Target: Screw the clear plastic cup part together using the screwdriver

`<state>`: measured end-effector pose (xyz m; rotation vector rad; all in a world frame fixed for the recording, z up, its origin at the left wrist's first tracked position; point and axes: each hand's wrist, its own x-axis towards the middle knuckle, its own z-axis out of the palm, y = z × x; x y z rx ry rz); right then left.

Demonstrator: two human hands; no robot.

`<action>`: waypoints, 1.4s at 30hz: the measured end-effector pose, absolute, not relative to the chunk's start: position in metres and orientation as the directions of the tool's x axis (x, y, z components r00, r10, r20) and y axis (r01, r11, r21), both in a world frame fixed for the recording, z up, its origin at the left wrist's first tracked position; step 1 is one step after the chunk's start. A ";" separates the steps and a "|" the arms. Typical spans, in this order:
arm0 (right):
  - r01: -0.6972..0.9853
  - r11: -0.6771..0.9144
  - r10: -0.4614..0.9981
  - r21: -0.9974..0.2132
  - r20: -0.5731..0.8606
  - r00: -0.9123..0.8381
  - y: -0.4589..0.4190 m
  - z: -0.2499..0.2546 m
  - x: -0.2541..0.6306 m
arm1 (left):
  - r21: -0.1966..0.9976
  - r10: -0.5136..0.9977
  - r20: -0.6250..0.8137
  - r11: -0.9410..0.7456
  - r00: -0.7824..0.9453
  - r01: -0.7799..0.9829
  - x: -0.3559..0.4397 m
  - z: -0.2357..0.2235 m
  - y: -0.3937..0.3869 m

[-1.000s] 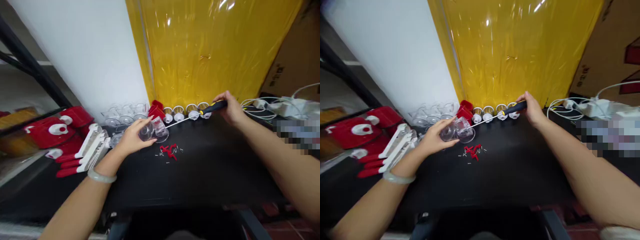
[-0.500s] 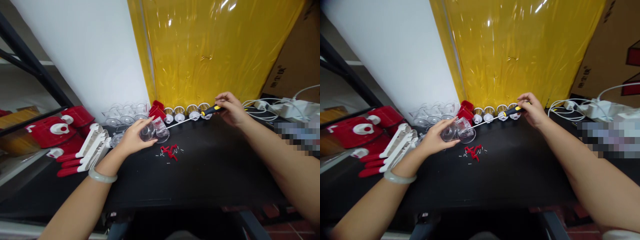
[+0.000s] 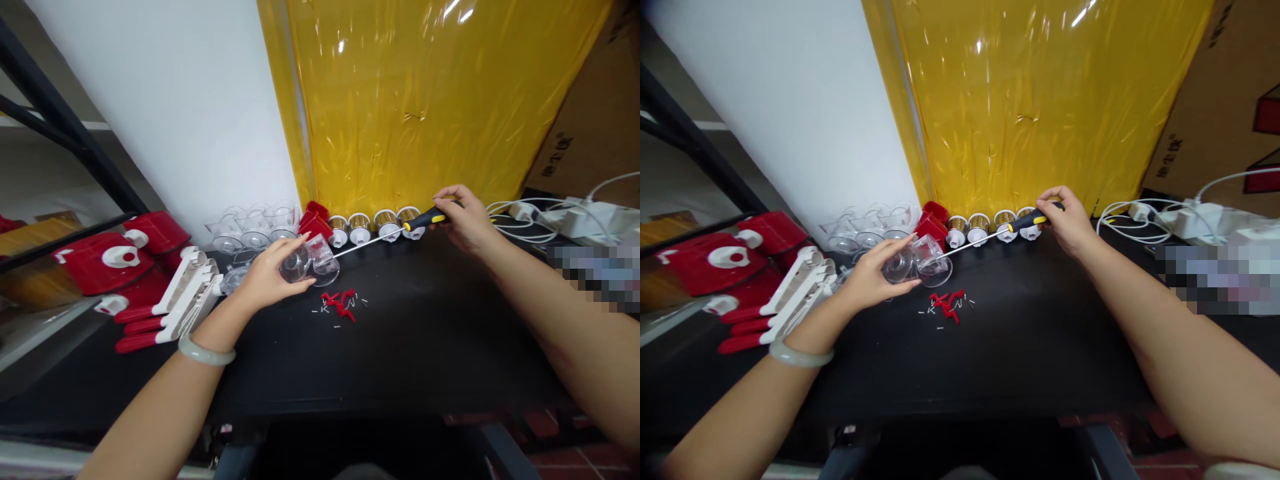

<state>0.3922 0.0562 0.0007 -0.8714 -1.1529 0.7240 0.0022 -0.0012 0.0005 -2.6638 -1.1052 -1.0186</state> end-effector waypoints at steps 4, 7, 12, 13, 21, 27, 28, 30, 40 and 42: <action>-0.308 0.427 0.904 -0.850 0.393 0.170 0.048 0.006 0.387 | 0.162 0.589 0.618 -0.743 0.521 0.649 0.002 0.000 -0.001; -0.371 0.393 0.916 -0.841 0.393 0.079 0.045 0.007 0.387 | 0.162 0.588 0.619 -0.744 0.521 0.648 0.002 -0.001 -0.001; -0.182 0.479 0.874 -0.859 0.446 0.195 0.058 0.000 0.390 | 0.169 0.599 0.611 -0.738 0.518 0.654 0.002 0.000 -0.001; -0.135 0.480 0.869 -0.867 0.449 0.210 0.061 -0.002 0.390 | 0.169 0.600 0.611 -0.737 0.517 0.654 0.002 0.000 -0.001; -0.326 0.436 0.899 -0.839 0.420 0.122 0.044 0.008 0.387 | 0.175 0.603 0.608 -0.737 0.517 0.654 0.002 0.000 -0.001; -0.181 0.441 0.895 -0.879 0.417 0.157 0.047 0.008 0.387 | 0.175 0.608 0.603 -0.732 0.516 0.659 0.002 0.000 -0.002; -0.129 0.436 0.894 -0.891 0.413 0.173 0.051 0.006 0.388 | 0.174 0.609 0.602 -0.731 0.516 0.660 0.002 0.000 -0.002; -0.078 0.426 0.894 -0.901 0.407 0.186 0.055 0.003 0.389 | 0.171 0.607 0.603 -0.732 0.517 0.660 0.003 0.000 -0.002; -0.396 0.370 0.928 -0.840 0.354 0.117 0.035 0.016 0.382 | 0.173 0.611 0.602 -0.728 0.514 0.664 0.002 -0.001 -0.001; -0.320 0.391 0.920 -0.863 0.352 0.174 0.040 0.013 0.382 | 0.173 0.610 0.602 -0.730 0.516 0.661 0.002 -0.001 -0.001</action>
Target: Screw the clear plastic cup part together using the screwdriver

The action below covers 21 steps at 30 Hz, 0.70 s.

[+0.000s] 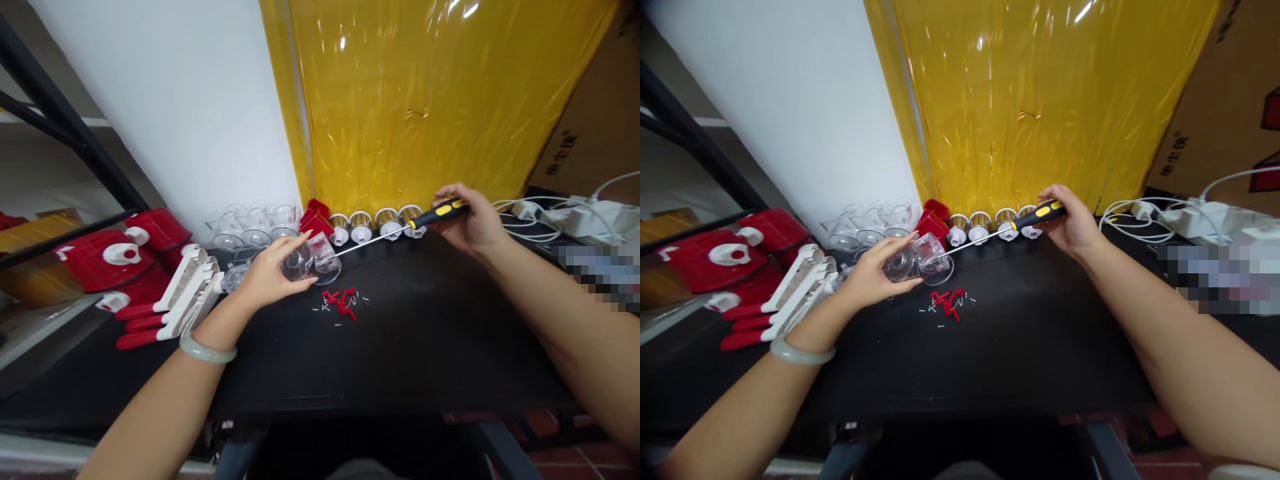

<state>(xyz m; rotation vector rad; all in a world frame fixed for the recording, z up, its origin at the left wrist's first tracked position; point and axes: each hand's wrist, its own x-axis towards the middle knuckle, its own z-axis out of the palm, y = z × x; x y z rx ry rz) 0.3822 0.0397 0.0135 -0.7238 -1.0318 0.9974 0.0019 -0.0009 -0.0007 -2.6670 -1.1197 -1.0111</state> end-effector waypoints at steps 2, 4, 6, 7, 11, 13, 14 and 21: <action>-0.205 0.400 0.908 -0.893 0.355 0.224 0.048 0.008 0.384 | 0.173 0.607 0.601 -0.734 0.520 0.657 0.002 0.000 -0.001; -0.129 0.395 0.906 -0.910 0.363 0.216 0.055 0.003 0.386 | 0.172 0.605 0.601 -0.736 0.522 0.655 0.002 0.000 -0.001; -0.130 0.414 0.900 -0.901 0.384 0.208 0.058 0.001 0.387 | 0.172 0.604 0.604 -0.736 0.520 0.655 0.003 0.000 -0.002; -0.157 0.424 0.897 -0.892 0.390 0.209 0.057 0.001 0.387 | 0.172 0.604 0.605 -0.735 0.519 0.656 0.003 0.000 -0.002; -0.320 0.375 0.927 -0.870 0.350 0.135 0.048 0.006 0.388 | 0.165 0.599 0.609 -0.737 0.520 0.656 0.003 0.000 -0.002; -0.358 0.352 0.934 -0.865 0.347 0.079 0.045 0.007 0.389 | 0.167 0.603 0.604 -0.736 0.522 0.656 0.003 0.001 -0.002; -0.360 0.356 0.932 -0.863 0.354 0.074 0.046 0.007 0.389 | 0.170 0.607 0.600 -0.734 0.521 0.658 0.003 0.001 -0.002; -0.051 0.381 0.897 -0.923 0.355 0.264 0.059 0.000 0.388 | 0.174 0.614 0.597 -0.728 0.516 0.664 0.002 0.000 -0.002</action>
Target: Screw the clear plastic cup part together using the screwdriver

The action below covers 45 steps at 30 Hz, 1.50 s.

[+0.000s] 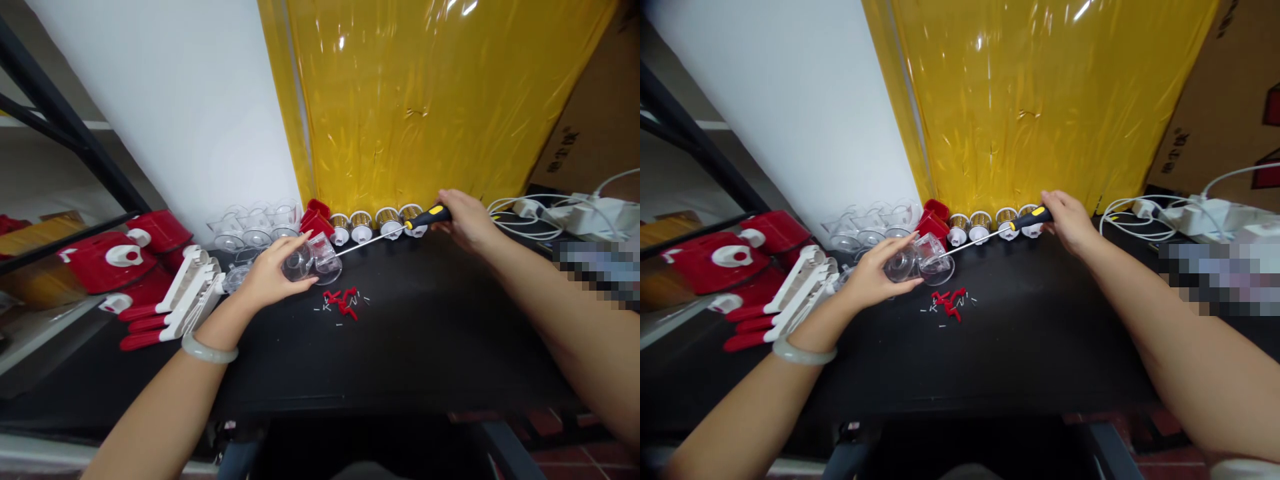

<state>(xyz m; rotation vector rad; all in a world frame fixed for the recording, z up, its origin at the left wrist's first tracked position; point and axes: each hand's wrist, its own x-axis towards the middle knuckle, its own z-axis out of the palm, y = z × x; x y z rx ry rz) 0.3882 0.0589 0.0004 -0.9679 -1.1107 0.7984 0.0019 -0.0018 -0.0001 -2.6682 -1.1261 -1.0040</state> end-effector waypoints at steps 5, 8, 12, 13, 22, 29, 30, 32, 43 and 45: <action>-0.310 0.415 0.910 -0.855 0.389 0.146 0.049 0.006 0.389 | 0.171 0.600 0.608 -0.738 0.519 0.653 0.002 -0.001 -0.001; -0.343 0.430 0.903 -0.835 0.405 0.145 0.047 0.008 0.390 | 0.166 0.599 0.608 -0.738 0.521 0.654 0.002 0.000 -0.001; -0.111 0.453 0.877 -0.885 0.420 0.232 0.056 0.003 0.390 | 0.162 0.593 0.612 -0.741 0.523 0.651 0.002 0.001 -0.001; -0.061 0.448 0.875 -0.892 0.424 0.235 0.057 0.002 0.390 | 0.163 0.592 0.613 -0.742 0.523 0.650 0.002 0.001 -0.001; -0.441 0.327 0.942 -0.836 0.328 0.076 0.037 0.016 0.386 | 0.162 0.593 0.611 -0.742 0.524 0.650 0.003 0.000 -0.002; -0.194 0.400 0.913 -0.896 0.370 0.172 0.052 0.005 0.386 | 0.162 0.604 0.607 -0.731 0.517 0.663 0.003 0.000 -0.002; -0.170 0.398 0.912 -0.902 0.369 0.180 0.054 0.003 0.386 | 0.160 0.603 0.607 -0.731 0.518 0.664 0.003 0.000 -0.002; -0.197 0.404 0.909 -0.893 0.367 0.199 0.055 0.002 0.387 | 0.155 0.599 0.608 -0.734 0.522 0.661 0.002 -0.001 -0.001; -0.171 0.377 0.920 -0.910 0.347 0.183 0.056 0.003 0.395 | 0.163 0.598 0.609 -0.737 0.521 0.656 0.003 0.000 -0.001; 0.006 0.362 0.905 -0.932 0.353 0.239 0.060 0.000 0.394 | 0.160 0.593 0.612 -0.740 0.523 0.653 0.003 0.001 -0.002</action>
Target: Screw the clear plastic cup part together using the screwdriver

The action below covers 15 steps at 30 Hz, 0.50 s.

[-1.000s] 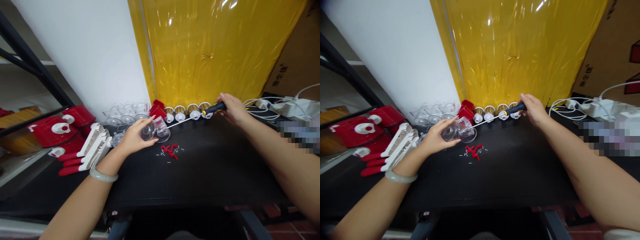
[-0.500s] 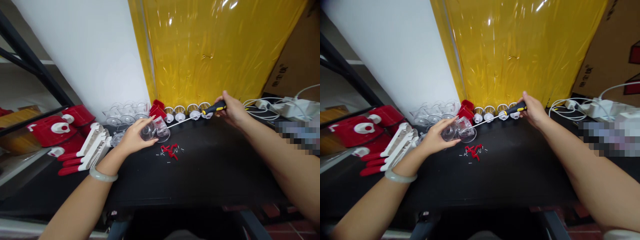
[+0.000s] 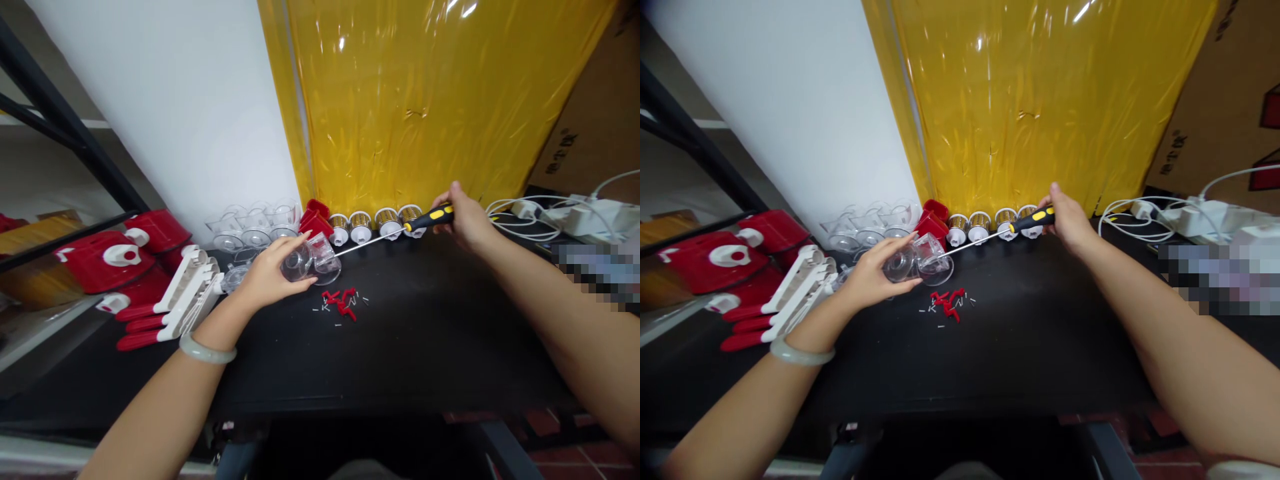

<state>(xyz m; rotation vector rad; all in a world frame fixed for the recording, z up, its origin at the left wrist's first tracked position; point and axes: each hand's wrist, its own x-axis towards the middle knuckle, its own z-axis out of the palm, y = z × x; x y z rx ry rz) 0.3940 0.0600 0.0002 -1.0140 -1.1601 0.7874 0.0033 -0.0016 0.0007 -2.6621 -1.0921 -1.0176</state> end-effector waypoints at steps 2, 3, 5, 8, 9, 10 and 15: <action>0.082 0.379 0.893 -0.922 0.387 0.229 0.062 -0.002 0.393 | 0.159 0.595 0.609 -0.739 0.524 0.654 0.003 0.001 -0.002; 0.065 0.393 0.892 -0.917 0.398 0.216 0.061 -0.002 0.392 | 0.159 0.597 0.607 -0.738 0.524 0.656 0.003 0.001 -0.002; -0.050 0.399 0.901 -0.916 0.381 0.207 0.058 0.000 0.389 | 0.161 0.598 0.609 -0.737 0.522 0.656 0.003 0.001 -0.002; -0.299 0.344 0.938 -0.890 0.312 0.150 0.050 0.005 0.388 | 0.161 0.592 0.615 -0.741 0.521 0.653 0.003 0.000 -0.002; -0.359 0.324 0.946 -0.875 0.302 0.118 0.047 0.006 0.388 | 0.161 0.594 0.613 -0.740 0.521 0.653 0.003 0.000 -0.002; -0.392 0.316 0.948 -0.864 0.306 0.090 0.046 0.007 0.388 | 0.162 0.595 0.612 -0.739 0.521 0.654 0.003 0.000 -0.002; -0.156 0.401 0.912 -0.903 0.377 0.158 0.054 0.003 0.394 | 0.161 0.599 0.611 -0.735 0.518 0.659 0.002 0.000 -0.002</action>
